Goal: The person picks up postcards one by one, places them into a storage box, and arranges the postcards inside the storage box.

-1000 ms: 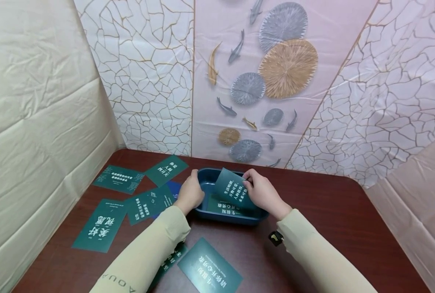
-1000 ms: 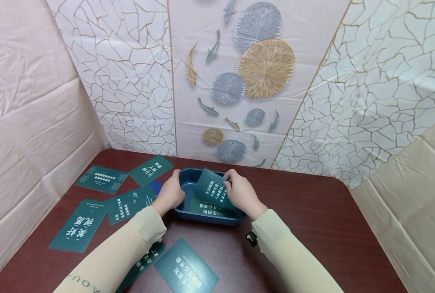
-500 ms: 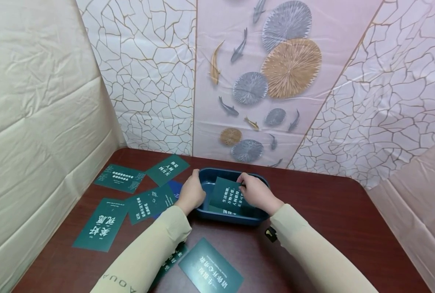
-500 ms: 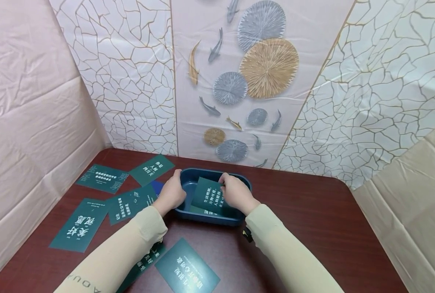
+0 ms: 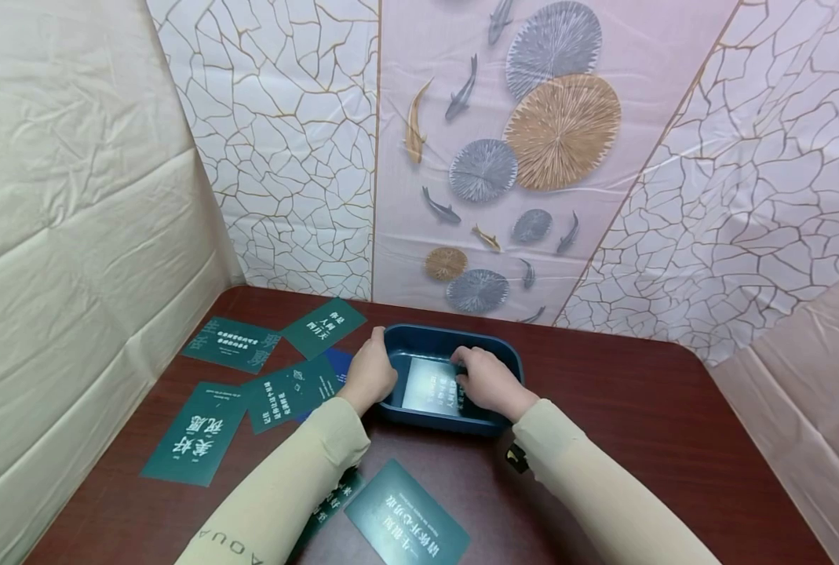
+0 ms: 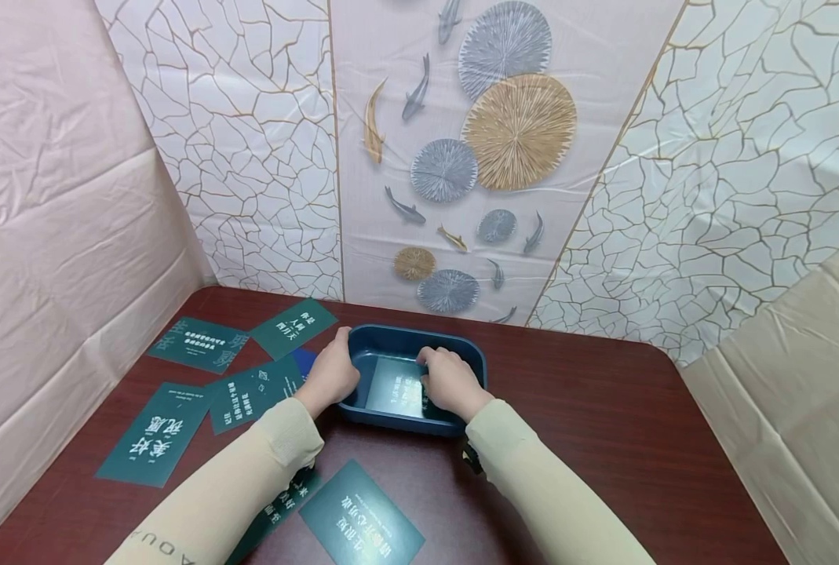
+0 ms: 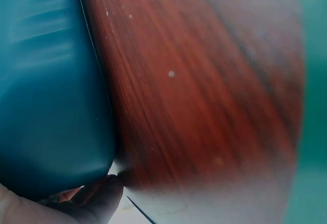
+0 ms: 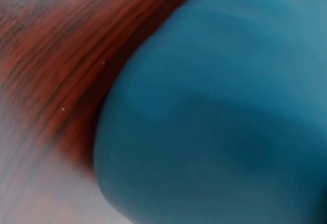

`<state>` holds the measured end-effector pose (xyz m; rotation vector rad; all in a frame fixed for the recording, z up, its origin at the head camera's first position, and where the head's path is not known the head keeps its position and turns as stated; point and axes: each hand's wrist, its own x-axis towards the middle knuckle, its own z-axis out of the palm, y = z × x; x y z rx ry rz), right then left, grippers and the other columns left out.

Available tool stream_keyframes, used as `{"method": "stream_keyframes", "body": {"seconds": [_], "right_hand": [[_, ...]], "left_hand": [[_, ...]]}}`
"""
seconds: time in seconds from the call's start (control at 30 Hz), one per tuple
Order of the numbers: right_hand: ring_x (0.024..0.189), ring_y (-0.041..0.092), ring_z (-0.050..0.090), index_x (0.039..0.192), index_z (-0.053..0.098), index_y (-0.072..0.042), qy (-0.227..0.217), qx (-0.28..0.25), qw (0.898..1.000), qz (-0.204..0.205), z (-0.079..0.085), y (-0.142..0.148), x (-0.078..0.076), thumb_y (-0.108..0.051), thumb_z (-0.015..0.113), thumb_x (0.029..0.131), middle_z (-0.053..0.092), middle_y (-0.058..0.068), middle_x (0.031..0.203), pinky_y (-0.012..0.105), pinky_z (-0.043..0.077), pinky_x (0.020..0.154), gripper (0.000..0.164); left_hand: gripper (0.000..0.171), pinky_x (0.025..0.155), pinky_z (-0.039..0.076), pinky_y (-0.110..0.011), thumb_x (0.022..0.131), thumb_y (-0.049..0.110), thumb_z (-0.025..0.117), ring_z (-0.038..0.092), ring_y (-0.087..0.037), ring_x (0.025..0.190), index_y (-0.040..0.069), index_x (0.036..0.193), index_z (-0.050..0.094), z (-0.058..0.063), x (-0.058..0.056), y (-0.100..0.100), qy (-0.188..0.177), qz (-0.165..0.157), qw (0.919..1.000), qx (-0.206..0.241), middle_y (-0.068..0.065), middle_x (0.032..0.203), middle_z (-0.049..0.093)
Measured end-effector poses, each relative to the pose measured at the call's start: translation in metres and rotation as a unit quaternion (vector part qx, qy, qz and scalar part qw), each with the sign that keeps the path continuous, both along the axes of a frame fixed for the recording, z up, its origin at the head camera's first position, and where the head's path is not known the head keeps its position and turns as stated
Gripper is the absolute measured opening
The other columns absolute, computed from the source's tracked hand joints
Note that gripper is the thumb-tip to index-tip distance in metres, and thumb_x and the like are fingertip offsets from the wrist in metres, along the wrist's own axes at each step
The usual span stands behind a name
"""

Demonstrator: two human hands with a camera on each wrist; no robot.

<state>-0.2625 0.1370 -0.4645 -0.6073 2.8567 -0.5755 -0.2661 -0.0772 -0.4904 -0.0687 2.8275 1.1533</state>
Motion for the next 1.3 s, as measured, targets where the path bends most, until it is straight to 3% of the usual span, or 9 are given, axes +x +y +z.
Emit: {"method": "stream_keyframes", "body": {"seconds": [0.57,1.3], "right_hand": [[0.101,0.025,0.058,0.121,0.063,-0.005,0.012,0.015,1.000,0.018,-0.014,-0.002,0.003,-0.007,0.063,0.094,0.062,0.011,0.112,0.040,0.050,0.083,0.027],[0.099,0.025,0.055,0.118,0.067,-0.010,0.014,0.033,0.999,0.014,-0.014,-0.004,0.003,-0.009,0.065,0.093,0.061,0.009,0.107,0.042,0.048,0.086,0.025]], "left_hand": [[0.075,0.099,0.044,-0.043,0.088,-0.002,0.059,0.052,-0.027,0.121,0.008,0.152,0.021,0.001,0.001,0.002,0.000,0.000,1.0000,0.003,-0.015,0.140,0.048],[0.075,0.101,0.042,-0.045,0.089,-0.001,0.059,0.051,-0.028,0.123,0.007,0.152,0.021,0.001,0.001,0.002,-0.001,0.004,1.0000,0.002,-0.015,0.142,0.046]]}}
